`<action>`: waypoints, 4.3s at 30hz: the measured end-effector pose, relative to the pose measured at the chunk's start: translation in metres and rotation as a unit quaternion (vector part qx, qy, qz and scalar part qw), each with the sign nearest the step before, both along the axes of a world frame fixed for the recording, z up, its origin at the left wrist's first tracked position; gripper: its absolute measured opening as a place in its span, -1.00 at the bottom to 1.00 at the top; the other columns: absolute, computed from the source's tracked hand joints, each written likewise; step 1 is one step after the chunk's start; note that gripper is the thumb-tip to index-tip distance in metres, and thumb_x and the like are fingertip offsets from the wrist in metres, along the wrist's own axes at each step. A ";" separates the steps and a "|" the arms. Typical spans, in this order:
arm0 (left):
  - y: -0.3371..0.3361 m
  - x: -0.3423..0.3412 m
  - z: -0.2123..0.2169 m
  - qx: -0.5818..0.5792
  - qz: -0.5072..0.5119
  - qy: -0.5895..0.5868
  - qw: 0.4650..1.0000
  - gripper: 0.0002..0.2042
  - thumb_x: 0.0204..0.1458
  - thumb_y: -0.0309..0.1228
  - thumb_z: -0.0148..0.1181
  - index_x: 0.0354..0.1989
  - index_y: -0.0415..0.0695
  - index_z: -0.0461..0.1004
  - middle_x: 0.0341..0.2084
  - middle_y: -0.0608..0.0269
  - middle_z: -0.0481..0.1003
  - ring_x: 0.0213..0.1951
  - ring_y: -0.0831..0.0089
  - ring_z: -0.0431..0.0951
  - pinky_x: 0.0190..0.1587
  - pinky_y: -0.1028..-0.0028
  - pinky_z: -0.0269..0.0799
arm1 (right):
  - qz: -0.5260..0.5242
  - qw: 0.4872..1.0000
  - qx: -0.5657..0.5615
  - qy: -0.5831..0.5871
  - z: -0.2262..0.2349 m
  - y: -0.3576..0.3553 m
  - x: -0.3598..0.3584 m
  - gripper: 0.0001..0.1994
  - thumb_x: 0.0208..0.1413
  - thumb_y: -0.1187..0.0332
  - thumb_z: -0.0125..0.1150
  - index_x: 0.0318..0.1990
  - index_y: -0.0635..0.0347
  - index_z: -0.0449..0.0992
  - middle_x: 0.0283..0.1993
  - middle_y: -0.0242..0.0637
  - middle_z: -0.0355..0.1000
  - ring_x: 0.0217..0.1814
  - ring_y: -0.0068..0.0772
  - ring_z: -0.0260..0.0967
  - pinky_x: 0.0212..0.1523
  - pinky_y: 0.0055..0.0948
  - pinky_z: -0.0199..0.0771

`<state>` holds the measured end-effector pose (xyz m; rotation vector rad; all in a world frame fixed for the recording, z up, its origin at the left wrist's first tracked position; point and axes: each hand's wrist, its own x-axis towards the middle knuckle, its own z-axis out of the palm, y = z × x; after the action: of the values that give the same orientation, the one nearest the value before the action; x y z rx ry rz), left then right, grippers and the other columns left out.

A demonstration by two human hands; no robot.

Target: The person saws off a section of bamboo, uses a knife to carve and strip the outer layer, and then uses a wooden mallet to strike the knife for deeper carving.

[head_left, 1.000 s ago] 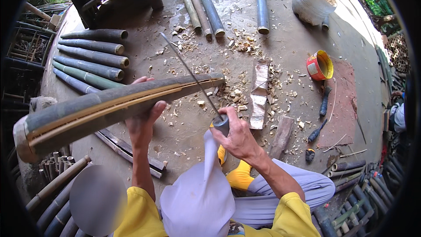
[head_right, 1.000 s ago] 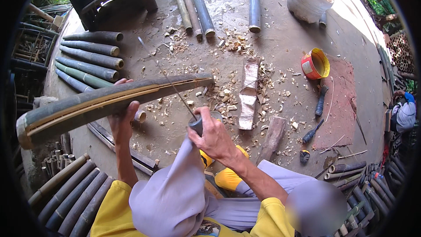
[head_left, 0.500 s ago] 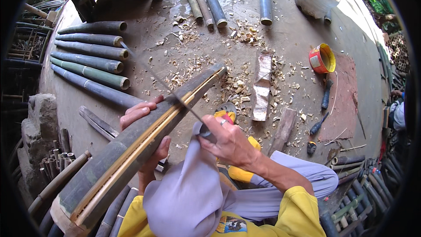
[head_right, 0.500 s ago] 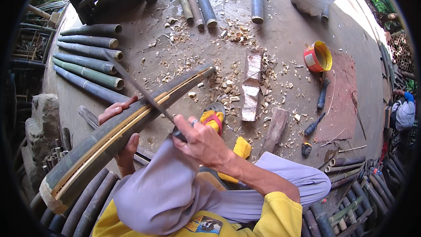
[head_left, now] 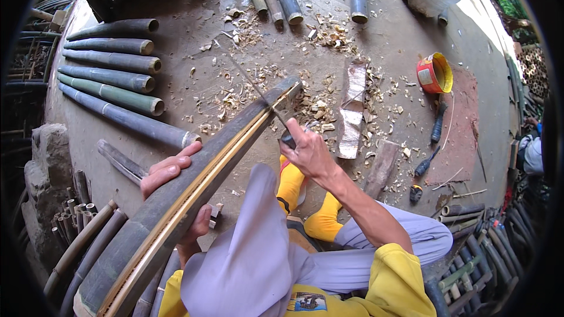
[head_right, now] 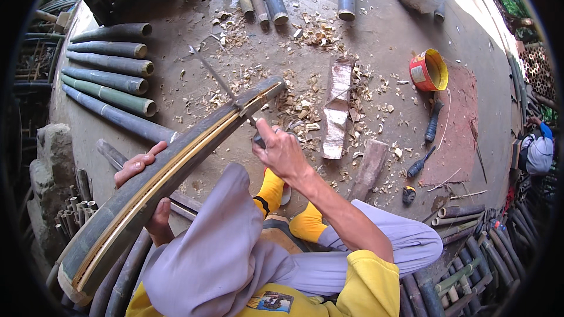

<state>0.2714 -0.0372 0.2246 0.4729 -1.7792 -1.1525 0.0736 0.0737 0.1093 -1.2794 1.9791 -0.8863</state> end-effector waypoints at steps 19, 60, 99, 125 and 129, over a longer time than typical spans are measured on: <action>-0.016 0.018 -0.004 0.026 0.031 -0.017 0.999 -0.37 -0.28 -0.19 0.22 -0.01 -0.25 0.17 -0.18 -0.01 0.24 0.02 0.01 0.31 0.15 -0.15 0.20 | -0.008 0.999 0.037 -0.006 -0.068 -0.017 -0.035 -0.68 0.04 0.28 0.15 -0.21 0.22 0.16 -0.52 0.11 0.39 -0.45 0.20 0.43 -0.47 -0.01 0.49; -0.061 -0.095 -0.025 0.167 -0.106 0.068 0.978 -0.42 -0.23 -0.50 0.10 0.09 -0.33 0.17 -0.10 0.05 0.35 0.02 0.19 0.37 0.25 0.15 0.08 | -0.658 0.715 0.170 0.164 -0.080 0.409 -0.239 -0.59 -0.15 0.31 0.31 -0.21 0.41 0.34 -0.40 0.08 0.46 -0.46 -0.07 0.51 -0.42 -0.21 0.52; -0.061 -0.092 -0.080 0.145 0.004 -0.044 0.988 -0.30 -0.22 -0.23 0.29 0.10 -0.21 0.11 -0.12 0.09 0.31 -0.01 0.27 0.34 0.17 0.23 0.15 | -0.022 0.917 -0.152 0.369 -0.167 0.053 -0.348 -0.54 -0.03 0.66 -0.03 0.05 -0.01 0.36 -0.01 -0.22 0.35 -0.05 -0.18 0.37 -0.07 -0.38 0.58; 0.006 -0.237 -0.128 0.275 -0.229 -0.319 0.878 -0.45 -0.33 -0.16 0.32 -0.15 -0.25 0.41 -0.46 0.26 0.46 -0.48 0.53 0.47 -0.39 0.52 0.44 | -0.220 0.940 0.222 0.138 -0.066 0.155 -0.098 -0.26 -0.03 0.06 0.25 0.22 0.34 0.14 0.10 0.08 0.27 0.09 0.04 0.27 0.09 -0.02 0.33; 0.030 -0.272 -0.160 0.312 -0.260 -0.228 0.885 -0.47 -0.28 -0.26 0.39 -0.09 -0.24 0.41 -0.40 0.27 0.48 -0.40 0.56 0.48 -0.31 0.53 0.44 | -0.278 0.945 0.112 0.127 -0.118 0.099 -0.082 -0.07 -0.28 0.27 0.45 0.26 0.22 -0.02 0.08 0.15 0.14 0.07 0.18 0.20 0.01 0.00 0.30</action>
<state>-0.0004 -0.0072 0.0645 0.7083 -1.9663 -2.1691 -0.0088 0.1725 -0.0089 -0.7361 2.6300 -0.7354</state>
